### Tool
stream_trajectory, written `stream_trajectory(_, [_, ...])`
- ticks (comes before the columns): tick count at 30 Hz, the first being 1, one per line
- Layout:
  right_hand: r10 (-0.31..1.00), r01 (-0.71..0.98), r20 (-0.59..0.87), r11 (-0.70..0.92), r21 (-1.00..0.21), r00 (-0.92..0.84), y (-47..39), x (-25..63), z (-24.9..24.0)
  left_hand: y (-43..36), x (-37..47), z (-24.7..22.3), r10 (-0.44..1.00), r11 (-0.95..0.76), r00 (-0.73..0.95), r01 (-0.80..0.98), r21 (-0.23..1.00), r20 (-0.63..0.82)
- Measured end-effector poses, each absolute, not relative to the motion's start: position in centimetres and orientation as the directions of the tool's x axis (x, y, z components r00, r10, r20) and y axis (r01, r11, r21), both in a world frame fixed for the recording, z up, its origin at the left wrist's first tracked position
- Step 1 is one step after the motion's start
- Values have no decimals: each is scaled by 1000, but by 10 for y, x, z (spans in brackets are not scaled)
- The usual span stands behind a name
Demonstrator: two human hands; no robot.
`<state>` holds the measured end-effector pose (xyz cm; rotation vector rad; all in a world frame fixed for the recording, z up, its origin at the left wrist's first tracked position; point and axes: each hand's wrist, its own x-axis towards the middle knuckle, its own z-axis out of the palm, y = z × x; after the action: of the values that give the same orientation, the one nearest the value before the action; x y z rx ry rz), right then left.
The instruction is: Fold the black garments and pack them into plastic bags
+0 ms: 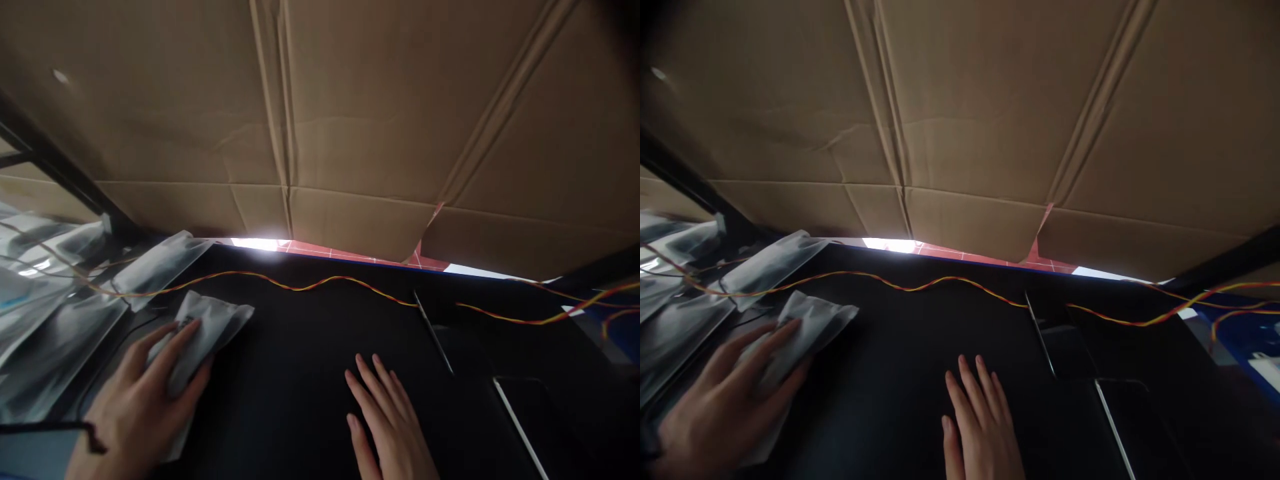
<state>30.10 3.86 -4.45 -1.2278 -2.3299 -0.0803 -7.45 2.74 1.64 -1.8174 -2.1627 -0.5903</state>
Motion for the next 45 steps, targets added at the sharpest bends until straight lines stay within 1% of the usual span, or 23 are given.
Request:
stream_trajectory(1, [760, 786, 454, 590, -183, -465, 38, 301, -42, 20, -53, 21, 870, 121, -175, 982, 145, 460])
stream_trajectory(3, [774, 784, 441, 582, -216, -454, 36, 300, -38, 6, -9, 27, 877, -21, -84, 977, 212, 473])
stream_trajectory(5, [794, 780, 425, 568, -263, -434, 34, 300, -34, -5, 27, 29, 873, -117, -11, 966, 232, 488])
stream_trajectory(7, [811, 772, 415, 553, -313, -412, 32, 300, -31, -9, 48, 27, 885, -212, 107, 959, 188, 453])
stream_trajectory(9, [825, 763, 410, 537, -359, -388, 31, 300, -29, -9, 54, 25, 901, -288, 226, 950, 122, 370])
stream_trajectory(11, [835, 753, 418, 523, -398, -359, 30, 298, -27, -5, 55, 25, 908, -325, 288, 943, 77, 303])
stream_trajectory(12, [839, 752, 426, 513, -413, -339, 30, 298, -26, -1, 56, 27, 906, -329, 296, 942, 64, 301])
stream_trajectory(14, [846, 768, 453, 482, -422, -282, 30, 297, -25, 7, 61, 31, 883, -353, 321, 935, 33, 342])
stream_trajectory(16, [853, 791, 480, 434, -431, -206, 31, 298, -22, 16, 72, 32, 841, -405, 380, 914, -17, 386])
stream_trajectory(17, [865, 796, 474, 401, -454, -166, 32, 299, -20, 19, 79, 30, 819, -433, 413, 900, -41, 400])
stream_trajectory(19, [910, 787, 403, 318, -529, -96, 36, 302, -14, 24, 91, 22, 794, -468, 453, 881, -68, 404])
stream_trajectory(21, [955, 774, 291, 223, -592, -52, 42, 305, -6, 25, 101, 13, 792, -471, 455, 879, -66, 406])
stream_trajectory(23, [978, 775, 204, 152, -613, -30, 50, 304, 1, 23, 105, 6, 796, -466, 448, 883, -59, 408])
stream_trajectory(27, [995, 751, 95, 96, -654, -44, 71, 292, 9, 23, 105, 4, 788, -475, 449, 879, -48, 420])
stream_trajectory(30, [997, 710, 42, 70, -701, -57, 77, 285, 9, 24, 103, 3, 789, -478, 445, 878, -32, 423])
stream_trajectory(34, [998, 665, -15, 27, -746, -56, 57, 284, 6, 25, 102, -1, 808, -451, 408, 892, 0, 425])
stream_trajectory(39, [997, 652, -63, -16, -758, -48, 21, 283, 1, 26, 103, -5, 821, -428, 380, 903, 21, 426])
stream_trajectory(45, [991, 634, -129, -83, -769, -26, 27, 282, 7, 25, 104, -2, 815, -435, 389, 900, 9, 430])
